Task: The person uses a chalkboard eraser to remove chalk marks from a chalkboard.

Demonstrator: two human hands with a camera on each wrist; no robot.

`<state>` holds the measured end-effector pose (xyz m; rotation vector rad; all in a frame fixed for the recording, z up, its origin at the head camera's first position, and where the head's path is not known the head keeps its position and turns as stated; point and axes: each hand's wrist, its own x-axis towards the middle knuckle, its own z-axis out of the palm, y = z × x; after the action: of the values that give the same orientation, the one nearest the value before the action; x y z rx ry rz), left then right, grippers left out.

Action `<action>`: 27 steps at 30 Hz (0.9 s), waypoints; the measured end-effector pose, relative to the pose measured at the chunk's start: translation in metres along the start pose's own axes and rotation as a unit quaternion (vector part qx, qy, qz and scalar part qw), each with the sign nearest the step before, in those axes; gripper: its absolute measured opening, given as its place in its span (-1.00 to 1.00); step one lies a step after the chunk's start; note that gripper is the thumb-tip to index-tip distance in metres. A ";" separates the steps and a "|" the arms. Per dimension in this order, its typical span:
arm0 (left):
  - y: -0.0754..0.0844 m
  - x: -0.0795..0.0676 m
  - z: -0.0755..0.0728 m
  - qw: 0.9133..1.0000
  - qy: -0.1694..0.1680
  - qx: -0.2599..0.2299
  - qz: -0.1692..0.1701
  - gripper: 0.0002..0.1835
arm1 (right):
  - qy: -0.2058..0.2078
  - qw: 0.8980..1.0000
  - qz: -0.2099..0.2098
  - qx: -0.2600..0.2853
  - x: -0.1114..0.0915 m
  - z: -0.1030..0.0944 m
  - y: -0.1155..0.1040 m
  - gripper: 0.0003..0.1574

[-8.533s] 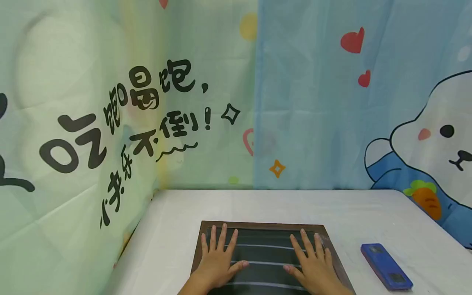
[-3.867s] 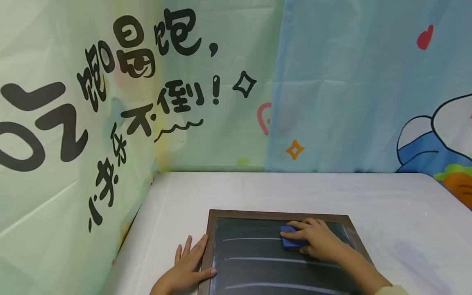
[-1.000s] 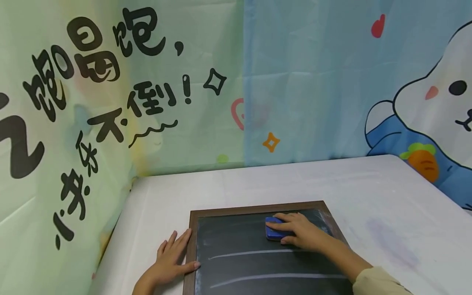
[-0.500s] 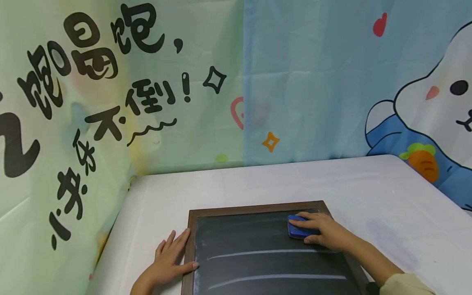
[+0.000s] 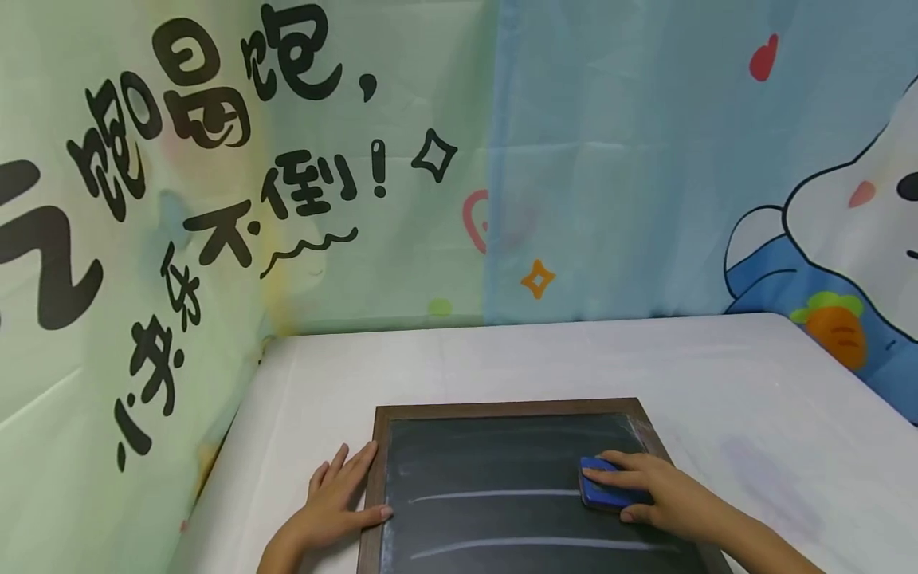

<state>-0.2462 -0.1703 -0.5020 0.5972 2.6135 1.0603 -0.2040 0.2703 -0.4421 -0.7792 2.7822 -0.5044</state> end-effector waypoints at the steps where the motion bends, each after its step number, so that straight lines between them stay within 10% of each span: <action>1: 0.000 0.000 0.000 1.000 0.000 0.000 -0.001 -0.03 | 0.001 1.000 -0.002 0.006 -0.001 0.002 0.000 -0.25; 14: -0.001 0.002 0.000 1.000 0.003 0.015 0.009 -0.01 | 0.017 1.000 0.000 0.003 0.008 0.004 -0.007 -0.29; 27: 0.002 0.001 -0.005 1.000 -0.003 0.014 0.005 0.00 | -0.006 0.999 -0.028 0.031 0.062 0.015 -0.066 -0.29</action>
<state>-0.2480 -0.1717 -0.4967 0.6200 2.6278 1.0249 -0.2209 0.1805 -0.4381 -0.8457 2.7257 -0.5914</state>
